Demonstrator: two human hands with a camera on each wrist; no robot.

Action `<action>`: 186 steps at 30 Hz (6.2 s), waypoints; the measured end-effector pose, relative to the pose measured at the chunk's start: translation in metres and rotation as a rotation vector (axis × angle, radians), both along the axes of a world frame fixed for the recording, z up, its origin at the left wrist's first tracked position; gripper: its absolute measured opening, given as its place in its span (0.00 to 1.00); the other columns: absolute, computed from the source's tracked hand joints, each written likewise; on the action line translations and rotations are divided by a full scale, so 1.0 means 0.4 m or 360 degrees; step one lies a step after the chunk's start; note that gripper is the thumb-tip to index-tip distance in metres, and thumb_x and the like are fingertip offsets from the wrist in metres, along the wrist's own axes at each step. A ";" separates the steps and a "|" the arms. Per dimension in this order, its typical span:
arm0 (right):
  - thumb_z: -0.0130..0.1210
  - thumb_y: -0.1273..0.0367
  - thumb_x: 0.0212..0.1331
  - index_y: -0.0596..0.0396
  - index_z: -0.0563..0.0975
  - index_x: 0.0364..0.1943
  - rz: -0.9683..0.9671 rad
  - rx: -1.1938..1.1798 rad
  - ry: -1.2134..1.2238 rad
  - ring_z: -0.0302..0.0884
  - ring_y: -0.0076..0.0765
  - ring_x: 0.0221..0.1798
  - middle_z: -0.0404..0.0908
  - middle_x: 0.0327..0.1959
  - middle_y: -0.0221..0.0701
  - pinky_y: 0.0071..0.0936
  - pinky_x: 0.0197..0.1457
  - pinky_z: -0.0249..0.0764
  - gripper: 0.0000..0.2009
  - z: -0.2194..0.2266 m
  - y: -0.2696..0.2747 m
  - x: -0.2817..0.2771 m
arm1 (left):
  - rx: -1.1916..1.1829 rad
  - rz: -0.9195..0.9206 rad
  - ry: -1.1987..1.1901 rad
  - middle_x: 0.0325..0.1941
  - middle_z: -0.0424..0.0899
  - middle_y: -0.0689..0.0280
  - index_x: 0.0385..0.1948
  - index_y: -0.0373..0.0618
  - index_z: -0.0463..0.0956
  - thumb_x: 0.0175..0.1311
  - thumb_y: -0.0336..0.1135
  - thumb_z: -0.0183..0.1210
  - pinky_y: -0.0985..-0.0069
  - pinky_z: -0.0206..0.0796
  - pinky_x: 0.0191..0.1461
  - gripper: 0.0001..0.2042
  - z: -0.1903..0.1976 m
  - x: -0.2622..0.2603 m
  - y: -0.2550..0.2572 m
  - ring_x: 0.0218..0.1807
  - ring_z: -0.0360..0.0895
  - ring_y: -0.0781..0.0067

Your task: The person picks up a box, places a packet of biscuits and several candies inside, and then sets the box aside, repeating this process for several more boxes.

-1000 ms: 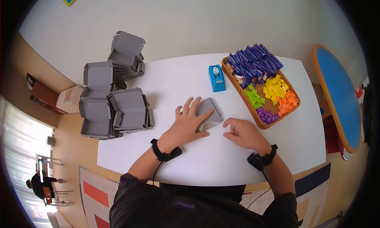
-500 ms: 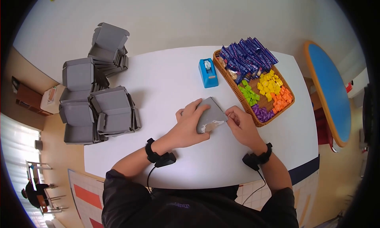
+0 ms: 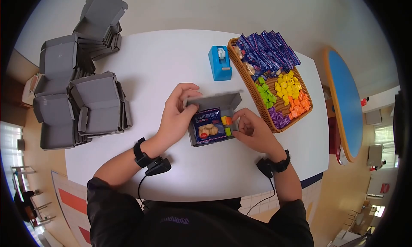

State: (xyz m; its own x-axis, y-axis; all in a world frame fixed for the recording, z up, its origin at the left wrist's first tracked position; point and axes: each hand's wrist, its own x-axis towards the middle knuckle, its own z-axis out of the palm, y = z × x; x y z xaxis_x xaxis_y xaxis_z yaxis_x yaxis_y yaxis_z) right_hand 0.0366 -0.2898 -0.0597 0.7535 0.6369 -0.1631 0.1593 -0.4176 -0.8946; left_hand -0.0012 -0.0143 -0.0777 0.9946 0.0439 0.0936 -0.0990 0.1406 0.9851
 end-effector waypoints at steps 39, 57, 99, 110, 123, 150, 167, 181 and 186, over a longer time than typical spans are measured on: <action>0.65 0.64 0.69 0.59 0.76 0.47 -0.0046 -0.0257 -0.0138 0.75 0.25 0.27 0.78 0.27 0.29 0.25 0.32 0.71 0.14 0.000 0.016 -0.011 | -0.0032 -0.0496 0.0396 0.53 0.87 0.60 0.61 0.34 0.77 0.80 0.42 0.56 0.73 0.75 0.61 0.20 -0.060 0.035 0.031 0.55 0.82 0.75; 0.65 0.66 0.69 0.60 0.77 0.53 -0.0035 -0.0268 -0.0148 0.77 0.23 0.27 0.79 0.28 0.29 0.23 0.32 0.72 0.15 0.001 0.019 -0.016 | 0.0011 -0.0510 0.0407 0.54 0.88 0.59 0.60 0.35 0.78 0.79 0.41 0.57 0.72 0.75 0.62 0.18 -0.054 0.034 0.034 0.55 0.83 0.73; 0.65 0.66 0.69 0.60 0.76 0.48 -0.0021 -0.0280 -0.0204 0.76 0.27 0.27 0.78 0.27 0.31 0.26 0.32 0.72 0.13 0.007 0.020 -0.017 | 0.0113 -0.0478 0.0358 0.50 0.89 0.60 0.55 0.35 0.80 0.73 0.34 0.59 0.71 0.75 0.60 0.15 -0.061 0.033 0.034 0.53 0.84 0.73; 0.65 0.67 0.69 0.60 0.76 0.45 -0.0052 -0.0273 -0.0177 0.75 0.25 0.26 0.78 0.27 0.30 0.25 0.32 0.71 0.12 0.006 0.023 -0.021 | 0.0086 -0.0482 0.0370 0.50 0.88 0.59 0.55 0.35 0.80 0.74 0.36 0.59 0.70 0.76 0.61 0.15 -0.067 0.032 0.034 0.53 0.84 0.71; 0.65 0.67 0.69 0.60 0.77 0.52 -0.0047 -0.0299 -0.0165 0.76 0.26 0.27 0.79 0.28 0.30 0.25 0.33 0.71 0.14 0.005 0.021 -0.021 | 0.0121 -0.0469 0.0290 0.55 0.87 0.58 0.61 0.36 0.75 0.75 0.33 0.58 0.70 0.75 0.63 0.18 -0.055 0.031 0.032 0.57 0.83 0.71; 0.74 0.67 0.60 0.54 0.80 0.29 -0.0406 -0.0315 -0.0673 0.70 0.20 0.20 0.75 0.19 0.24 0.20 0.25 0.63 0.12 0.004 0.009 -0.058 | 0.0091 -0.0749 0.0403 0.61 0.84 0.58 0.67 0.36 0.72 0.84 0.44 0.51 0.70 0.70 0.69 0.22 -0.039 0.025 0.034 0.63 0.79 0.71; 0.72 0.70 0.56 0.54 0.81 0.46 -0.0063 -0.0046 -0.0735 0.80 0.41 0.36 0.78 0.37 0.33 0.33 0.38 0.76 0.15 0.017 0.062 -0.105 | 0.0133 -0.0681 0.0210 0.65 0.81 0.60 0.71 0.40 0.72 0.86 0.44 0.48 0.72 0.65 0.73 0.22 -0.015 0.013 0.005 0.66 0.74 0.73; 0.63 0.80 0.61 0.55 0.74 0.48 -0.0183 0.0403 -0.0070 0.80 0.17 0.41 0.80 0.43 0.27 0.19 0.41 0.76 0.14 0.028 0.001 -0.067 | 0.0095 -0.0511 0.0410 0.55 0.85 0.62 0.63 0.34 0.75 0.84 0.50 0.51 0.72 0.70 0.63 0.25 -0.077 0.010 0.016 0.57 0.78 0.75; 0.59 0.84 0.59 0.51 0.66 0.64 -0.0268 0.0739 0.0237 0.82 0.21 0.50 0.80 0.50 0.29 0.20 0.47 0.79 0.28 0.033 0.000 -0.048 | 0.0043 -0.0490 0.0377 0.55 0.85 0.62 0.62 0.34 0.75 0.83 0.50 0.52 0.71 0.70 0.64 0.24 -0.068 0.010 0.011 0.57 0.77 0.75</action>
